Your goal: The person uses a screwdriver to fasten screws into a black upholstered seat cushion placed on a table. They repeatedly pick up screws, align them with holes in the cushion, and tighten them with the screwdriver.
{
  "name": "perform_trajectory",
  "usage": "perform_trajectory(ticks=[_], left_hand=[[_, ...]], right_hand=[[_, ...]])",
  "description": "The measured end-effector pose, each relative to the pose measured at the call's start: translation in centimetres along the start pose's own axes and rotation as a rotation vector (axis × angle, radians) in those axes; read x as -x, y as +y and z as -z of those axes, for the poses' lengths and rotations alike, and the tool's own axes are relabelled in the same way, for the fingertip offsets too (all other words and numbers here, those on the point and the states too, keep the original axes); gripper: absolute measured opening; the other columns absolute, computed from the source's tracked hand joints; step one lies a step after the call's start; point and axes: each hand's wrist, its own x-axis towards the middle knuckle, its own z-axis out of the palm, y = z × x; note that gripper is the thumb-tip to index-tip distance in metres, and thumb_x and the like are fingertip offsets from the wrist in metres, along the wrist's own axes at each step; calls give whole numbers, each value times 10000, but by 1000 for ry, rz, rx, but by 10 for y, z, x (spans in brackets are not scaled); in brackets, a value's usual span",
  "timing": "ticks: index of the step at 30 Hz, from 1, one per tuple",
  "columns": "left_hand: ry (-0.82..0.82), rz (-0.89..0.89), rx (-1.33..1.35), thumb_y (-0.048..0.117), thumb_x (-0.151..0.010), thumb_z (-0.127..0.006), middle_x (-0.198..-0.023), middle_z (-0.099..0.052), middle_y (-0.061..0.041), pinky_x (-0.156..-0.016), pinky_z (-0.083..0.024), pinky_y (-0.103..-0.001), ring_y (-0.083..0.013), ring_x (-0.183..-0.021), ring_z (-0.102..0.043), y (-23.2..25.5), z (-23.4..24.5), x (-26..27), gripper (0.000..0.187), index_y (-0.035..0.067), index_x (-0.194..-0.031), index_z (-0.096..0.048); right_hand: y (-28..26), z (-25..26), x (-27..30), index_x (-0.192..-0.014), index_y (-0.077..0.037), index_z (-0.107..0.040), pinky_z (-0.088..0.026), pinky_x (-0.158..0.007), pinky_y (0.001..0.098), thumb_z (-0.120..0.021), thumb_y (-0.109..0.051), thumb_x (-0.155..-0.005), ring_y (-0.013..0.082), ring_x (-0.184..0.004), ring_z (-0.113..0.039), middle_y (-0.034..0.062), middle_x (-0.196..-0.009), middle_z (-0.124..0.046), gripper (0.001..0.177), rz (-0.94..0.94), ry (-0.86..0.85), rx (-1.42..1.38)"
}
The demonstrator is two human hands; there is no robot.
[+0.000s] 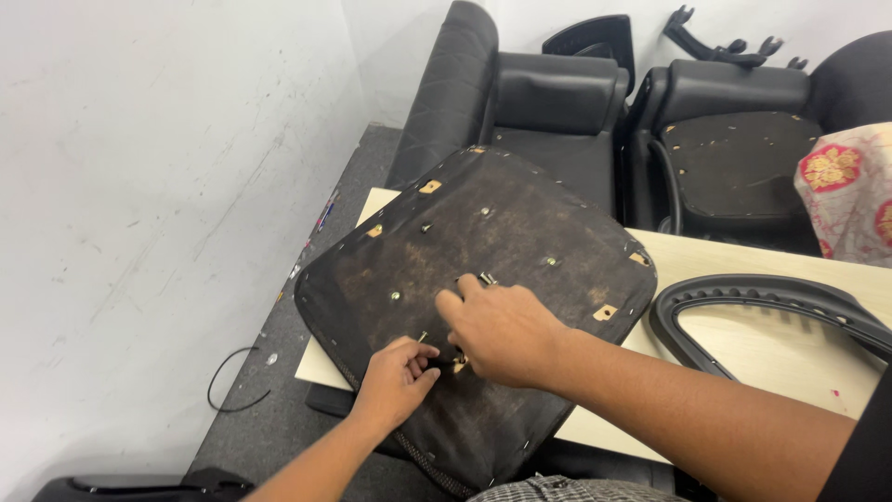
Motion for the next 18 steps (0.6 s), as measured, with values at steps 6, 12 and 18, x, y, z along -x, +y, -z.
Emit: perform_trajectory(ticks=[6, 12, 18], left_hand=[[289, 146, 55, 61, -781, -780, -773, -657, -25, -647, -540, -260, -127, -614, -579, 6, -28, 3, 232, 41, -1013, -776], [218, 299, -51, 117, -946, -631, -844, -728, 11, -655, -531, -239, -89, -635, -610, 2, -32, 7, 202, 94, -1055, -800], [315, 384, 358, 47, -984, -475, -893, -741, -81, -589, -552, -250, -110, -663, -625, -9, -32, -3, 354, 15, -1273, -678]], right_hand=[[14, 11, 11, -1011, -47, -552, -582, -630, 446, -637, -306, -955, 329, -802, -720, 162, -928, -665, 278, 41, -81, 10], [60, 21, 29, -959, -78, -584, -525, -593, 495, -657, -346, -928, 365, -737, -701, 134, -798, -694, 279, 19, 113, -135], [134, 4, 58, -1033, -133, -673, -460, -501, 357, -592, -321, -974, 191, -522, -576, 50, -622, -618, 213, -408, 239, -685]])
